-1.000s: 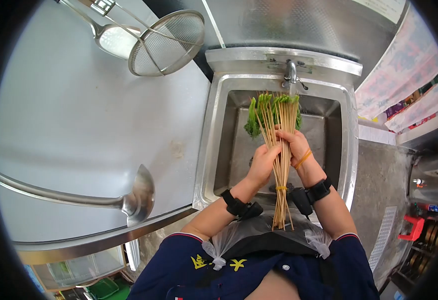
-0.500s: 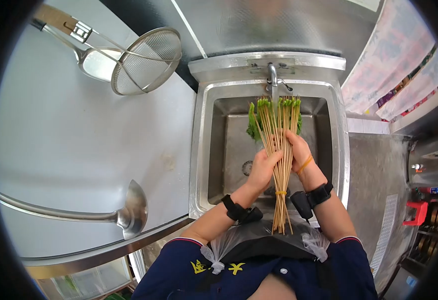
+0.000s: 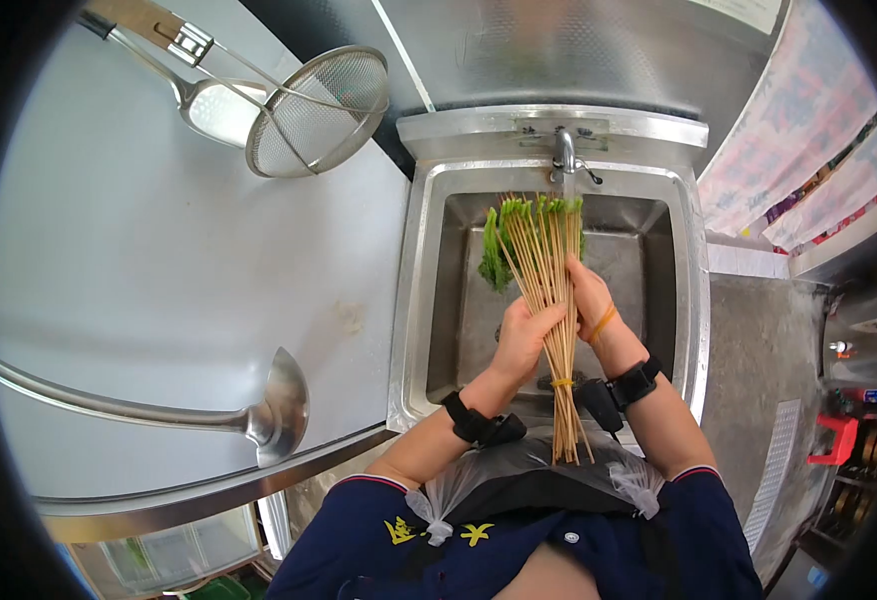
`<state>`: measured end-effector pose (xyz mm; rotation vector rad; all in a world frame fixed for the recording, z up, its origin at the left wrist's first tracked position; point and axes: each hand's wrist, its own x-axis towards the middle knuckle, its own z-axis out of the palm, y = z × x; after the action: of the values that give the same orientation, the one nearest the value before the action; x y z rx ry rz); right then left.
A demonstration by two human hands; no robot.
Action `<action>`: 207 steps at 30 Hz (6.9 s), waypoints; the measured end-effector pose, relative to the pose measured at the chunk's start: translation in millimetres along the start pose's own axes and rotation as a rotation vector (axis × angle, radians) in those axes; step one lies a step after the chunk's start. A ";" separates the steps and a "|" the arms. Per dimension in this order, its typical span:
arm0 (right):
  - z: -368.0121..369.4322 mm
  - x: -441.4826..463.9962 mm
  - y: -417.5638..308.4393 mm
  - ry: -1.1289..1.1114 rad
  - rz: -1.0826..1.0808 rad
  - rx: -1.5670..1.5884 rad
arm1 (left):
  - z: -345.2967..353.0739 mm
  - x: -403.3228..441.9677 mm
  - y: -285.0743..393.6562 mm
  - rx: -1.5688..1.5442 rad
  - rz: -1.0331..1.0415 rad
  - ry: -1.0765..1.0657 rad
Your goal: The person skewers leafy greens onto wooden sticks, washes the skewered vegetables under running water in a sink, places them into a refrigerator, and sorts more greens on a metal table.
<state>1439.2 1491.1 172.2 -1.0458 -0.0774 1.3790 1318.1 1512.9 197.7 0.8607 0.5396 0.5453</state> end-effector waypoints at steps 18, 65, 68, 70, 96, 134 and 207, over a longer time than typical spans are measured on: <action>-27.3 -14.0 -11.8 0.148 -0.200 0.006 | 26.9 4.5 -10.4 -0.003 -0.086 -0.072; -35.3 -13.0 -13.1 0.166 -0.220 0.034 | 20.8 13.4 -16.4 0.020 -0.099 -0.116; -45.9 -27.7 -24.6 0.144 -0.248 0.083 | 34.0 19.8 -23.2 -0.023 -0.157 -0.179; -47.3 -31.3 -24.8 0.156 -0.302 0.045 | 38.6 23.1 -26.6 -0.041 -0.181 -0.216; -2.5 -6.3 9.0 -0.019 -0.197 -0.053 | -4.3 6.3 -21.5 0.044 -0.114 0.018; -38.5 -34.7 -25.0 0.132 -0.239 0.000 | 28.6 23.5 -30.5 -0.056 -0.204 -0.159; -14.6 -15.6 -10.0 0.133 -0.453 -0.171 | 7.0 21.8 10.8 0.621 -0.056 -0.078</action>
<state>1451.5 1471.8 178.2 -1.1746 -0.3193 0.9014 1336.2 1528.8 205.5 1.4440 0.6720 0.2873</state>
